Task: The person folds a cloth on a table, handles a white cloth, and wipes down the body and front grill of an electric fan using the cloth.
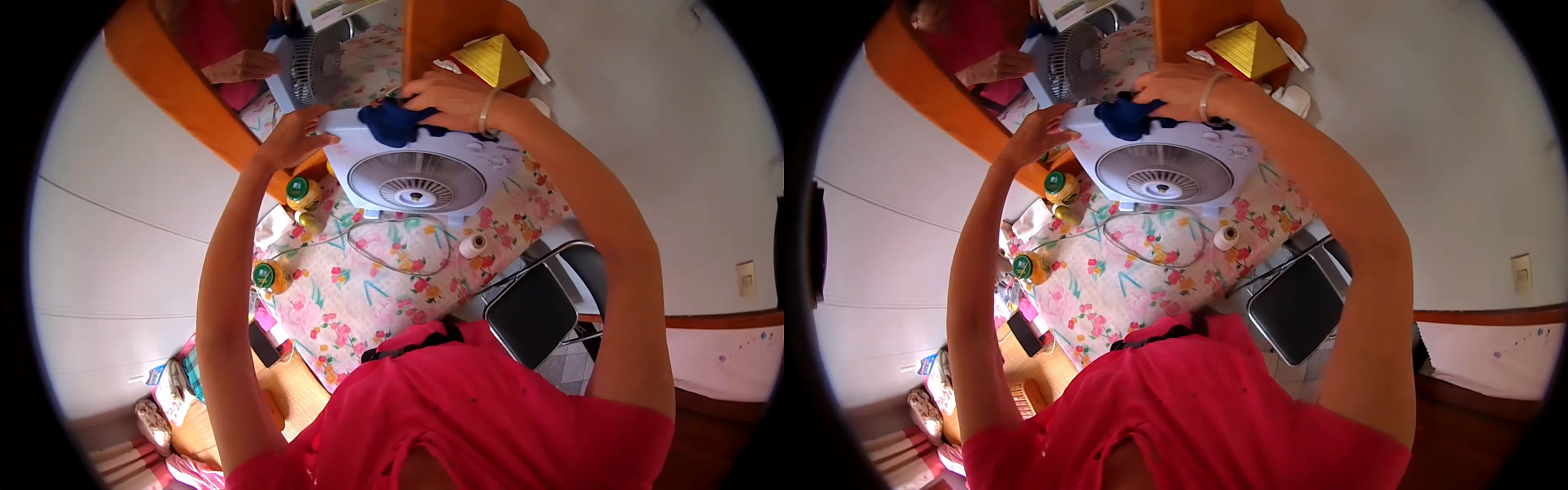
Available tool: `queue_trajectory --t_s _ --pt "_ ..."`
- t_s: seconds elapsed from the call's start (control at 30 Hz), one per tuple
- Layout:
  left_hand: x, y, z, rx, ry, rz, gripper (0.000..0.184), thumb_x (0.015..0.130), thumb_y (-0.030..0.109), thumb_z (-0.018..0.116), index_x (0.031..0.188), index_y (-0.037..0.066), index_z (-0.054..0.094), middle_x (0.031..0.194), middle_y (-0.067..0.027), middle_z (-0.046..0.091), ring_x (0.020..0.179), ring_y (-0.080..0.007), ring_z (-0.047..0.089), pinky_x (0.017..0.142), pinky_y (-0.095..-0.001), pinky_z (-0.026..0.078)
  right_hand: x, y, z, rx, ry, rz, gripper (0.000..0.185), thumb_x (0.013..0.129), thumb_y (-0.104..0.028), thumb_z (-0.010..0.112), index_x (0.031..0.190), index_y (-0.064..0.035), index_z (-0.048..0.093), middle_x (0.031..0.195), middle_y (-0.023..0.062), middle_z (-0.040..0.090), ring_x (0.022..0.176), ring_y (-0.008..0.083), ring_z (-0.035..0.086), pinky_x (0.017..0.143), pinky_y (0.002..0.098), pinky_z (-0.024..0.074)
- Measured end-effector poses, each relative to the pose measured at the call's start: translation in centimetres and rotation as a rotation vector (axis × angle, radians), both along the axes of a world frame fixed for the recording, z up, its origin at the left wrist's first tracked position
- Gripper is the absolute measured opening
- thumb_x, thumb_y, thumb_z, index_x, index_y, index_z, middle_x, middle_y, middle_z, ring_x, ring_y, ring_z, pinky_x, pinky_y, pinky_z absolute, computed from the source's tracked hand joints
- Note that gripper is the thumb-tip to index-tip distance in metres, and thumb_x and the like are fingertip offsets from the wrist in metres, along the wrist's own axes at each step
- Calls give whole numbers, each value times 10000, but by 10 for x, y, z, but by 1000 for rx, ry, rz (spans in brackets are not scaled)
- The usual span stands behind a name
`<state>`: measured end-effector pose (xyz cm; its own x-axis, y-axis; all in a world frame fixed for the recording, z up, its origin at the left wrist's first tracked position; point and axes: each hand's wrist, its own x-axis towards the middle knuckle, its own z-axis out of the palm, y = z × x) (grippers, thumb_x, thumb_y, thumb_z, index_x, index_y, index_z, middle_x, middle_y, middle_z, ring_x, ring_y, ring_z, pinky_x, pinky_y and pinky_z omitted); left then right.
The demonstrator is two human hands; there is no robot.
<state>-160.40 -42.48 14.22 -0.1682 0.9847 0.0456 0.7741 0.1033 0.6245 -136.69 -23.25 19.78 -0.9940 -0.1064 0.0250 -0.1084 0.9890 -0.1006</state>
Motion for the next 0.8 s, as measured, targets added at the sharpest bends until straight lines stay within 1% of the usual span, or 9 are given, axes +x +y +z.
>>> queue_trajectory --t_s 0.03,0.17,0.27,0.37,0.47,0.57,0.67,0.7,0.8 --pt "-1 0 -1 12 -2 -7 587 825 146 721 1315 -47 459 1186 -153 590 1094 -206 574 1025 -331 428 16 12 -5 -35 39 -6 250 838 -139 640 1086 -112 651 1181 45 569 1132 278 518 954 369 433" --pt "-17 4 -17 10 -63 -6 566 843 109 701 1322 -56 449 1198 -134 581 1108 -174 562 1020 -309 432 88 51 -19 -13 128 -73 290 822 -124 652 1108 -82 635 1217 68 547 1146 276 504 979 371 422" --pt "-16 3 -18 35 -82 2 613 814 205 738 1299 -65 477 1187 -185 602 1096 -253 600 1007 -334 452 135 61 -21 4 121 -176 291 815 -117 652 1100 -61 629 1231 77 539 1136 279 508 976 370 424" --pt "-17 3 -19 40 -86 12 626 810 209 745 1306 -58 473 1167 -182 611 1086 -254 606 992 -334 460 172 67 -31 -68 158 -285 261 822 -124 638 1069 -41 633 1199 69 564 1102 281 529 932 367 442" --pt "-20 5 -13 -50 -23 -22 668 827 266 729 1349 -32 437 1225 -203 579 1153 -286 567 1013 -366 436 200 76 -57 -72 249 -383 245 844 -143 628 1059 -25 631 1108 99 609 1019 307 563 892 372 452" --pt "8 2 13 -57 314 -15 682 874 353 661 1394 4 389 1364 -231 463 1282 -311 455 1065 -392 371 215 74 -79 -481 318 -645 250 879 -183 623 1055 -6 622 988 132 647 862 261 608 811 352 472" --pt "45 17 23 110 235 -84 641 937 391 551 1430 38 343 1479 -196 328 1390 -297 294 1136 -398 243 209 68 -88 -701 359 -788 295 929 -215 595 1131 0 610 910 59 671 816 95 573 768 263 477" --pt "57 26 21 129 299 -124 618 954 398 508 1437 52 336 1493 -174 310 1402 -285 269 1146 -400 210 202 63 -93 -773 437 -732 317 929 -223 603 1146 8 599 923 51 678 808 69 561 745 253 481" --pt "92 49 15 149 467 -217 573 995 423 385 1459 96 310 1526 -113 270 1427 -256 211 1168 -410 126 177 45 -112 -863 629 -661 310 910 -259 621 1062 11 607 825 115 660 720 111 549 662 286 464"
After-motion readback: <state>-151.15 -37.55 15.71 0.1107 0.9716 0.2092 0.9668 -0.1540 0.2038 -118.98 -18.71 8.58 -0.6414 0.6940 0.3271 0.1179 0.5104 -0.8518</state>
